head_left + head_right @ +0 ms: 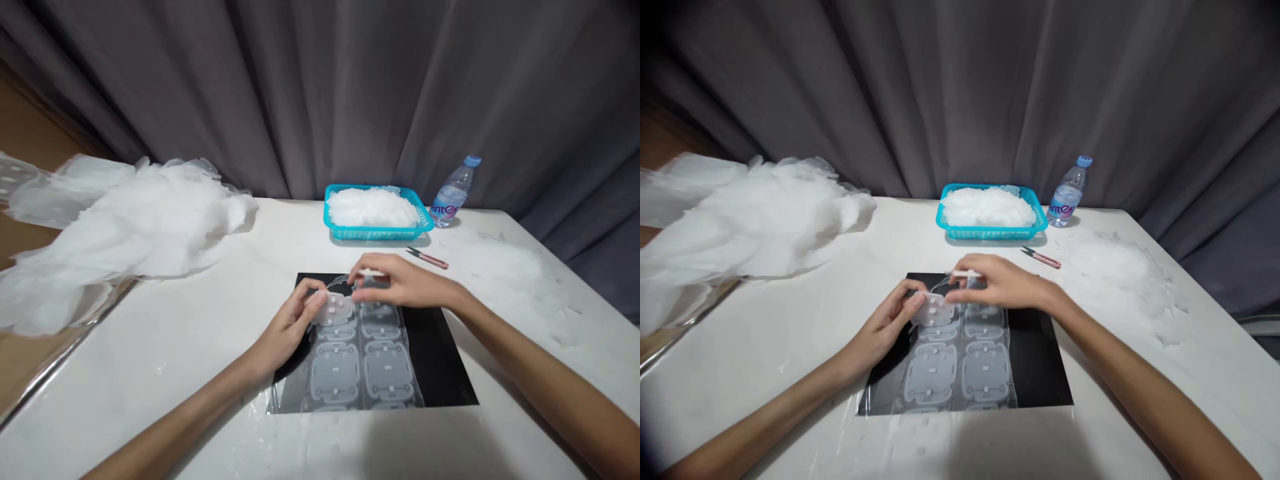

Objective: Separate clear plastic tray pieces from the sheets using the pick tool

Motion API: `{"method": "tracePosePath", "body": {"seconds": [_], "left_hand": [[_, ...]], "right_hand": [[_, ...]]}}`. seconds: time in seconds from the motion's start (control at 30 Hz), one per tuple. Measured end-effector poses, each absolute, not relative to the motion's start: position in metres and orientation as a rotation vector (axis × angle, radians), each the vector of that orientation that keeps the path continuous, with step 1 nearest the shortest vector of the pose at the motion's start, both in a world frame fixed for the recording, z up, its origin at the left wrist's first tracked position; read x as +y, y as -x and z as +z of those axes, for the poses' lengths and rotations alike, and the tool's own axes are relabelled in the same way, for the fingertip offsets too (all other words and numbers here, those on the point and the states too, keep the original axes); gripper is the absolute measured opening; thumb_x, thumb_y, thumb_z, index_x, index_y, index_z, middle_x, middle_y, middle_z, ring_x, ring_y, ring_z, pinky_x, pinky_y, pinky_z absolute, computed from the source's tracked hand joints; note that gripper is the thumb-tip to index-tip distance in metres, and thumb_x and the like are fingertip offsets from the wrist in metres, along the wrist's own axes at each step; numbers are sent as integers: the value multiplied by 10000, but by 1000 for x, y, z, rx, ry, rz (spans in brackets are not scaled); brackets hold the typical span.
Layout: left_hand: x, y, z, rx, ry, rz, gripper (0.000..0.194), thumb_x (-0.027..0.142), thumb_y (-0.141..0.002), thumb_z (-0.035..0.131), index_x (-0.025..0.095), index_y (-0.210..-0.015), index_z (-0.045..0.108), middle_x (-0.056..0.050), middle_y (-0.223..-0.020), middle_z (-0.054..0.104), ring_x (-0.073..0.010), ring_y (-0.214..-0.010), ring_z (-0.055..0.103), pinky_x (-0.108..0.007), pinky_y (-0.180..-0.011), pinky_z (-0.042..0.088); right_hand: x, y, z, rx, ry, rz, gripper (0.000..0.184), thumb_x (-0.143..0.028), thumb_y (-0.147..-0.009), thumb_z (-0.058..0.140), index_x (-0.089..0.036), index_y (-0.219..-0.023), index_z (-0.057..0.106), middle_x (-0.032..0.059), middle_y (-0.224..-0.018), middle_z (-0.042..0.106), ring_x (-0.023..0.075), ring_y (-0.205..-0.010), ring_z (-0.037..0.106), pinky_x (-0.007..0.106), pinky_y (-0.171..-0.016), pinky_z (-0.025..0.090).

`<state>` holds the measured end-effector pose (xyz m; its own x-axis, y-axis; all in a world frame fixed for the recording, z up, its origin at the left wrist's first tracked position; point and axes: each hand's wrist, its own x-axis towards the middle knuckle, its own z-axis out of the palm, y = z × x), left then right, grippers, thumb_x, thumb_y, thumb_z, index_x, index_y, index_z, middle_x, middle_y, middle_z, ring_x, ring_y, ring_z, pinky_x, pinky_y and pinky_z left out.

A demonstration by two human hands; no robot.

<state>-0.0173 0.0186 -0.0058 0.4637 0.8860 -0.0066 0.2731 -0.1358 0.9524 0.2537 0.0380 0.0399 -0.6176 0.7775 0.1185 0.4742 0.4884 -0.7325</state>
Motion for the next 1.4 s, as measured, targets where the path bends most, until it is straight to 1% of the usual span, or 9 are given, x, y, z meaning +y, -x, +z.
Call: {"method": "tracePosePath", "body": {"seconds": [0.13, 0.23, 0.33, 0.43, 0.63, 0.87, 1.03, 1.23, 1.4], "left_hand": [[16, 21, -8, 1046, -1680, 688, 318, 549, -1097, 425, 254, -1153, 532, 22, -839, 587, -165, -737, 511, -266, -686, 435], [14, 25, -8, 978, -1765, 550, 374, 542, -1082, 493, 293, -1355, 434, -46, -1166, 733, -221, -1028, 678, -336, -896, 536], [10, 28, -7, 887, -2062, 352, 626, 524, -1038, 611, 364, -1558, 302, -80, -1592, 556, -287, -1443, 548, -457, -1185, 453], [7, 29, -5, 825, -2386, 206, 653, 508, -1064, 569, 423, -1641, 277, -16, -1727, 373, -298, -1538, 453, -495, -1256, 409], [13, 30, -7, 766, -2681, 161, 615, 495, -1094, 511, 408, -1667, 306, 36, -1726, 339, -275, -1552, 428, -469, -1242, 455], [25, 34, -12, 784, -2714, 255, 552, 439, -1116, 485, 382, -1650, 359, 30, -1717, 364, -246, -1551, 431, -454, -1255, 444], [28, 34, -13, 784, -2676, 276, 528, 436, -1121, 466, 372, -1639, 385, 24, -1713, 387, -246, -1558, 422, -465, -1261, 436], [24, 20, -3, 771, -2654, 416, 398, 413, -1101, 516, 316, -1485, 558, -51, -1611, 533, -290, -1459, 536, -494, -1201, 485], [26, -18, 0, 614, -2691, 390, 506, 504, -1051, 600, 267, -1493, 531, -98, -1527, 604, -316, -1409, 570, -527, -1187, 474]], "right_hand": [[34, -238, 37, -2337, 942, 1017, 152, -340, -997, 689, -188, -993, 692, 33, -987, 732, 177, -873, 644, 265, -752, 441], [45, -247, 32, -2268, 994, 913, 131, -299, -1019, 632, -185, -995, 692, 21, -937, 728, 163, -816, 634, 260, -728, 430], [62, -264, 25, -2041, 1069, 763, 186, -350, -1023, 611, -186, -980, 689, 20, -887, 727, 164, -796, 641, 263, -724, 445], [80, -282, 13, -1712, 1165, 613, 283, -464, -969, 651, -186, -923, 683, 33, -828, 724, 170, -722, 644, 265, -644, 456], [124, -315, 13, -1405, 1305, 349, 395, -570, -964, 565, -186, -930, 652, 76, -878, 738, 205, -810, 697, 290, -697, 519], [164, -338, 51, -1346, 1607, 151, 333, -410, -956, 617, -190, -706, 640, 121, -796, 717, 303, -937, 712, 379, -860, 502], [93, -326, 42, -1407, 1607, 91, 459, -452, -1084, 378, -191, -873, 691, 125, -1007, 713, 276, -1005, 687, 406, -975, 499], [-19, -302, 7, -1654, 1259, 863, 665, -671, -1093, 223, -202, -986, 682, 8, -681, 633, 178, -642, 652, 318, -711, 539], [-41, -289, 1, -1786, 1240, 1000, 303, -468, -1039, 625, -207, -921, 723, 28, -925, 712, 160, -801, 703, 277, -769, 534]]}}
